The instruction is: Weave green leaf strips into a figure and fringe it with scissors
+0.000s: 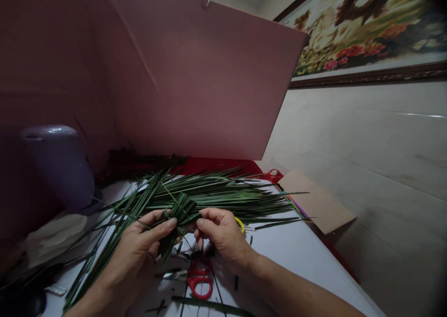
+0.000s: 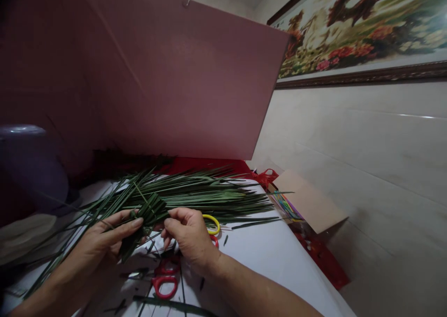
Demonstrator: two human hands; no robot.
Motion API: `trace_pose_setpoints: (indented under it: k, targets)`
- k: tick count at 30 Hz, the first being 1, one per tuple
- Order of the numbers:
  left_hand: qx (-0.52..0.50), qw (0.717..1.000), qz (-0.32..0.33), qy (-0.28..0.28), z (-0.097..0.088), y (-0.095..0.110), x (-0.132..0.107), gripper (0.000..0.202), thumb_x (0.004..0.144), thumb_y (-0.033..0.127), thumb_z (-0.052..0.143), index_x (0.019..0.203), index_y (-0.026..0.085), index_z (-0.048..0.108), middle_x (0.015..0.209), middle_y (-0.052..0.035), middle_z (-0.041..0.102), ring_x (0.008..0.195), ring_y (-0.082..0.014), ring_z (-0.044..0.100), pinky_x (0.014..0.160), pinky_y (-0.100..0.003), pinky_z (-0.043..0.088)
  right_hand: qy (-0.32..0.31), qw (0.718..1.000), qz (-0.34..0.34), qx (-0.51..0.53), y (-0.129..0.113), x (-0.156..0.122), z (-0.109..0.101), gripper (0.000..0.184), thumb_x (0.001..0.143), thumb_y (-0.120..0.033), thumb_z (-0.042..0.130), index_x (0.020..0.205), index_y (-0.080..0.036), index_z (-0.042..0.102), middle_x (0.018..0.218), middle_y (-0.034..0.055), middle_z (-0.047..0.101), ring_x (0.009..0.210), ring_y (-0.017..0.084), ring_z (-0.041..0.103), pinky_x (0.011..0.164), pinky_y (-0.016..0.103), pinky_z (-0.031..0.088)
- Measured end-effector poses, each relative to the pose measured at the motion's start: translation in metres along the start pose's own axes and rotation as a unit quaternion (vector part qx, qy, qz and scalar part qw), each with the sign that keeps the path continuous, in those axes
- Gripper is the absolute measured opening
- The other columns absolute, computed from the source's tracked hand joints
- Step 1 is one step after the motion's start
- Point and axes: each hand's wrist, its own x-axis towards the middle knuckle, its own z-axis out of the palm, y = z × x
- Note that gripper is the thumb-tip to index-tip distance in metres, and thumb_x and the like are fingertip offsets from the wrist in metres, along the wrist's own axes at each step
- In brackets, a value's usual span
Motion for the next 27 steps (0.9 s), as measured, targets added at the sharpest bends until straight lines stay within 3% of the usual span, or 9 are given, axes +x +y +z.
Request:
trace_pose_setpoints:
  k: [6,9,13,19,27]
  targets:
    - [0.008,1.000,0.013,-0.005,0.005,0.004,-0.003,0.030,0.054,0.011,0.077,0.080,0.015,0.063,0.075,-0.0049,0.070,0.065,-0.0187,0.066,0.056,-0.026,0.054,-0.014,1.000,-0.022,-0.003,-0.005,-0.002,0.004,0.012,0.065,-0.015,0.056,0.073,-0.011,0.064,0.058,-0.0013,0.056,0.044,0.006,0.048,0.046,0.019,0.040]
    - [0.011,1.000,0.024,0.003,0.004,0.003,-0.003,0.031,0.053,0.011,0.078,0.080,0.016,0.063,0.072,-0.0023,0.069,0.062,-0.0162,0.065,0.058,-0.025,0.054,-0.020,0.999,-0.033,0.002,-0.006,-0.004,0.006,0.018,0.064,-0.022,0.065,0.078,-0.012,0.061,0.064,-0.0013,0.057,0.047,0.006,0.047,0.044,0.018,0.040]
    - [0.029,0.999,0.025,-0.018,0.002,-0.003,-0.003,0.029,0.056,0.014,0.077,0.082,0.016,0.064,0.076,-0.0024,0.070,0.065,-0.0152,0.065,0.059,-0.023,0.052,0.020,0.998,-0.050,-0.030,-0.002,-0.004,0.007,0.025,0.064,-0.031,0.071,0.074,-0.014,0.056,0.059,-0.0035,0.053,0.046,0.006,0.041,0.040,0.017,0.035]
    - [0.048,0.997,0.017,-0.064,0.005,-0.003,-0.009,0.018,0.063,0.017,0.073,0.080,0.019,0.065,0.074,0.0005,0.070,0.062,-0.0119,0.063,0.061,-0.022,0.049,0.061,0.995,-0.050,-0.067,-0.004,-0.004,0.005,0.017,0.069,-0.026,0.060,0.063,-0.016,0.049,0.051,-0.0052,0.049,0.041,0.005,0.038,0.037,0.017,0.030]
    - [0.045,0.993,0.018,-0.111,0.003,0.004,-0.010,0.024,0.067,0.019,0.070,0.092,0.016,0.069,0.087,-0.0066,0.072,0.079,-0.0170,0.063,0.068,-0.023,0.047,0.074,0.991,-0.070,-0.092,-0.009,-0.001,-0.002,0.021,0.074,-0.028,0.054,0.059,-0.016,0.046,0.047,-0.0053,0.049,0.037,0.004,0.033,0.035,0.016,0.024]
